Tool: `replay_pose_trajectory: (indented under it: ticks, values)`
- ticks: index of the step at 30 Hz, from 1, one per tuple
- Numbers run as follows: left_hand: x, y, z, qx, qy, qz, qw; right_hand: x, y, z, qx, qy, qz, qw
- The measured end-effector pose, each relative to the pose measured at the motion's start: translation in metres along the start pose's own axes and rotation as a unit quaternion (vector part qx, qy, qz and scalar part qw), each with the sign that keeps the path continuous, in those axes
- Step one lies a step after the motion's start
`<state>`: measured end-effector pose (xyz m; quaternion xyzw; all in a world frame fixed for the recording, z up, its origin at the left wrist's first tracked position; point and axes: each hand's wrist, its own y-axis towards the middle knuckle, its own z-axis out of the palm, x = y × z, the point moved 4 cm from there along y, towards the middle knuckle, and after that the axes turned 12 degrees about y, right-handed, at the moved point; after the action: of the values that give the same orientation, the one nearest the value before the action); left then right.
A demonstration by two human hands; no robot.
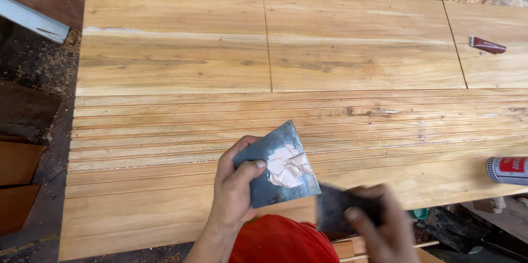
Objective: The person uses a putty knife to apply a pinkish filler into grooves on a wooden surface. They repeatedly scoop filler from a metal palette and spread it into the grooves, occasionally mixing the filler on the palette.
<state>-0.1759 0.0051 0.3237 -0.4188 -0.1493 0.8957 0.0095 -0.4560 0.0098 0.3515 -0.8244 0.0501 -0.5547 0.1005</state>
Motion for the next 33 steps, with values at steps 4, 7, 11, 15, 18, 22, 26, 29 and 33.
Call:
replay_pose_trajectory:
  ticks: [4,7,11,15,18,22,26,29,33]
  values:
    - [0.005,0.001,0.006,0.046,-0.073,-0.096,0.992,0.031,0.032,-0.023,-0.026,0.044,-0.061,0.997]
    - [0.010,-0.003,0.019,0.126,-0.075,-0.106,0.983,0.059,0.048,-0.013,0.000,-0.019,-0.105,0.994]
    - [0.016,-0.009,0.029,0.146,-0.058,-0.147,0.977,0.081,0.056,-0.006,0.008,-0.100,-0.065,0.993]
    - [0.018,-0.016,0.037,0.138,-0.035,-0.163,0.976,0.082,0.059,0.001,0.035,-0.096,-0.077,0.992]
    - [0.017,-0.021,0.045,0.147,-0.021,-0.133,0.980,0.073,0.060,0.004,0.051,-0.081,-0.087,0.992]
    - [0.019,-0.021,0.050,0.115,-0.009,-0.128,0.985,0.054,0.064,0.007,0.072,-0.027,-0.046,0.996]
    - [0.012,-0.018,0.051,0.110,0.130,-0.068,0.983,0.041,0.064,0.013,0.084,0.030,-0.047,0.995]
    - [0.007,-0.015,0.054,0.104,0.192,-0.053,0.974,0.034,0.063,0.016,0.086,0.035,-0.033,0.995]
    - [0.004,-0.011,0.057,0.088,0.265,-0.035,0.960,0.029,0.063,0.018,0.090,0.037,-0.023,0.995]
